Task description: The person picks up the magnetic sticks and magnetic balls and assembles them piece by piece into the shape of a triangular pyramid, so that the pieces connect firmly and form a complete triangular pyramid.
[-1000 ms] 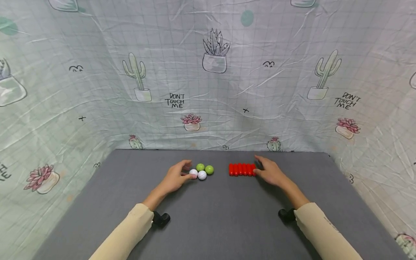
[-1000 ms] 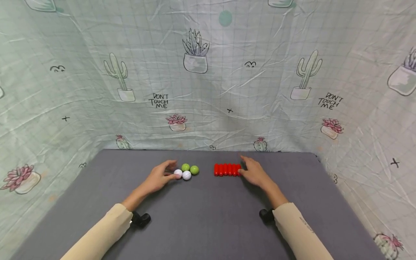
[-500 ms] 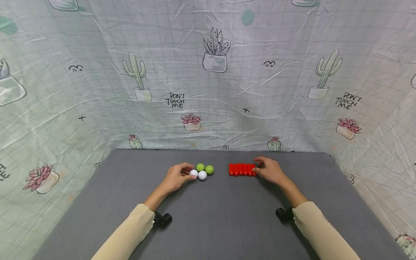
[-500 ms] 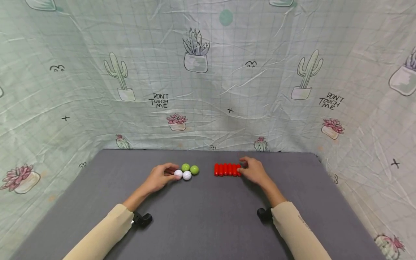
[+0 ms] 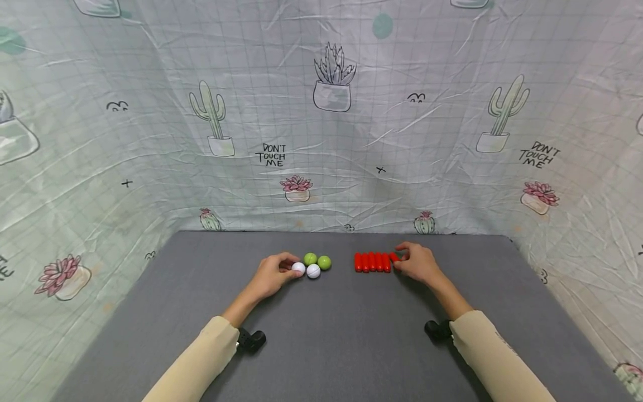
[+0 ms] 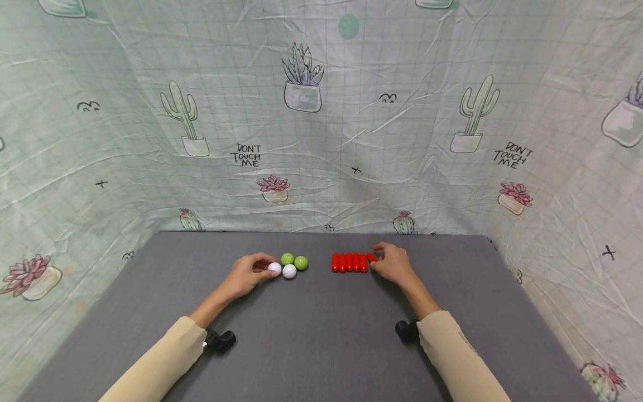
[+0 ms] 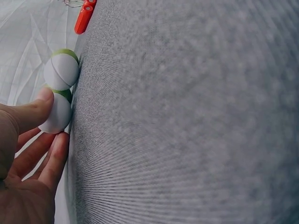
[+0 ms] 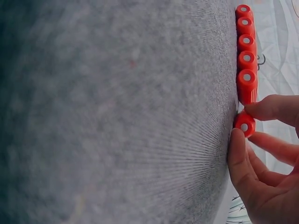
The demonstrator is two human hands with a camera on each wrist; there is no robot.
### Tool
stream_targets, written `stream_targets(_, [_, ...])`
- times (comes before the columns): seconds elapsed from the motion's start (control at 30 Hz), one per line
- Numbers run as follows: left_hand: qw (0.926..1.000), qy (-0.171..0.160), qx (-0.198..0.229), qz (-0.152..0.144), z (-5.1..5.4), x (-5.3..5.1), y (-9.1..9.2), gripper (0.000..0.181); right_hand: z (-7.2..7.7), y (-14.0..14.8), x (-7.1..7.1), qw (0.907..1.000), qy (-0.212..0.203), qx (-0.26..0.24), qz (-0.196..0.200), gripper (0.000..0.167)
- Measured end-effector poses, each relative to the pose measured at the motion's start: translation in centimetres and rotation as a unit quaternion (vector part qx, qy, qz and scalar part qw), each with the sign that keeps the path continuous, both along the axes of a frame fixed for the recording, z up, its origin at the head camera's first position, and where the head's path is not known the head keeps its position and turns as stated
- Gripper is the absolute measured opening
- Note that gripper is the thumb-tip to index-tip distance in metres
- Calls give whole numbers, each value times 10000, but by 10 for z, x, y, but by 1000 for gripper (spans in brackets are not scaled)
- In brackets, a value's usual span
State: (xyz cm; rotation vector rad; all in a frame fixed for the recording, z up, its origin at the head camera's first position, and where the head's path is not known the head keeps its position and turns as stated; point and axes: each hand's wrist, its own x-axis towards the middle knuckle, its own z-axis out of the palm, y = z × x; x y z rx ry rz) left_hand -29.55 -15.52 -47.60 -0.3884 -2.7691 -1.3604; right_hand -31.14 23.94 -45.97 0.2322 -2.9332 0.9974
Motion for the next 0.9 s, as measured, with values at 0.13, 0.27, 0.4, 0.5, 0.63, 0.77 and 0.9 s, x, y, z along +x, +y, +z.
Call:
stream_targets(0.13, [10000,-16,33,60,0,1,-1,30,1,1,2,9998,-128,-138,-22,43])
stream_targets(0.27, [9999,-27,36,124,0,2,-2,31,3,0,4,9989,-337,-312,-117,42])
stream_targets(0.4, [9999,-18,22,157,1,3,-3,33,6,0,6,9981,-464,-351,-206,42])
stream_targets(0.5, [9998,-6,30,196,1,5,-4,32,7,0,8,9977,-506,-385,-254,42])
stream_targets(0.63, [9996,-32,121,246,2,9,-7,31,9,1,12,9971,-550,-455,-279,43])
stream_targets(0.77, [9988,-164,310,337,4,13,-9,32,10,2,16,9969,-577,-458,-282,44])
stream_targets(0.9, [9978,-251,426,438,5,18,-9,32,10,1,19,9967,-604,-478,-271,43])
